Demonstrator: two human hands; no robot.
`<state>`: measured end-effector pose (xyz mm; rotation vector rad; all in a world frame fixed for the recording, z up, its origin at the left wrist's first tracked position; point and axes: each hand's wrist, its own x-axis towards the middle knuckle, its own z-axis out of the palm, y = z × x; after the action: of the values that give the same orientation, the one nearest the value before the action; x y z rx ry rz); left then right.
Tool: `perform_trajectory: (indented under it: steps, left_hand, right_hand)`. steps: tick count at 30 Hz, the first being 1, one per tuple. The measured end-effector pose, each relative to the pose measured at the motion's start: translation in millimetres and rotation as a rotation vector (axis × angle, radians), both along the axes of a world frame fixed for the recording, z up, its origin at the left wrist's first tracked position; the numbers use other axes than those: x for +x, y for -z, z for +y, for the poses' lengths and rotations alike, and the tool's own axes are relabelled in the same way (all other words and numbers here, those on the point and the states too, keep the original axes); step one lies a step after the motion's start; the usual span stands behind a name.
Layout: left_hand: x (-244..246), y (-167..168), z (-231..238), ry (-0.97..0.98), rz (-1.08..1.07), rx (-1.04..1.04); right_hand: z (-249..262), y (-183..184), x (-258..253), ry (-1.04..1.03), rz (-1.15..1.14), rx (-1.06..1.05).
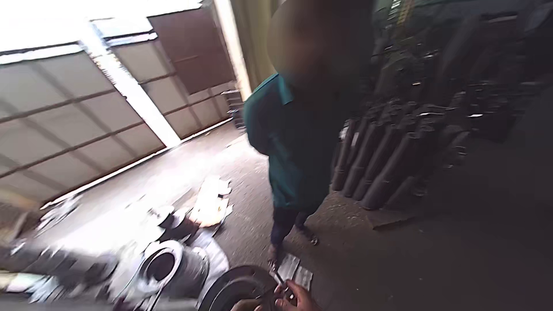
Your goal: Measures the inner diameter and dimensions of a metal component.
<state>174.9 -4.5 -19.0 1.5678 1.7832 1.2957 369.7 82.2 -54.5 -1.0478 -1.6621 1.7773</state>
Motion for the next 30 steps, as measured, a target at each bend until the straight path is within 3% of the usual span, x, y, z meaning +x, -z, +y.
perform_trajectory:
  steps: [4, 6, 11, 15, 17, 20, 23, 24, 28, 30]
  left_hand:
    - [7.0, 1.4, -7.6, 0.009, 0.362, -0.095]
    - [2.8, 13.1, -13.4, 0.038, 0.462, -0.085]
    - [6.0, 20.5, -35.7, 0.097, 0.571, -0.111]
    - [-3.2, 11.9, -47.5, -0.09, 0.419, -0.11]
    - [-18.4, 3.4, -56.1, -0.247, 0.329, -0.098]
    - [-44.9, -0.8, -69.3, -0.438, 0.289, -0.105]
    - [-60.1, -3.5, -76.4, -0.494, 0.284, -0.122]
    - [-62.9, -3.7, -78.7, -0.499, 0.281, -0.121]
    - [-61.9, 0.6, -91.9, -0.534, 0.221, -0.115]
    - [-57.6, 5.2, -93.5, -0.544, 0.187, -0.116]
  right_hand:
    - [-4.8, -18.1, -15.8, -0.143, -0.204, 0.196]
    - [-7.6, -14.7, -18.0, -0.202, -0.288, 0.22]
    - [-14.4, 8.8, -7.3, -0.354, -0.252, 0.191]
    - [-16.0, 0.5, -9.4, -0.225, -0.293, 0.18]
    - [-19.6, -0.7, -7.4, -0.091, -0.188, 0.19]
    - [-20.3, 1.5, -7.7, -0.057, 0.025, 0.109]
    - [-16.2, 2.5, -18.6, -0.095, -0.428, 0.117]
    - [-16.1, 3.5, -20.4, -0.103, -0.474, 0.092]
    - [-22.6, 6.4, -18.5, -0.069, -0.254, 0.055]
    - [-19.4, 2.7, -19.6, -0.1, -0.402, 0.074]
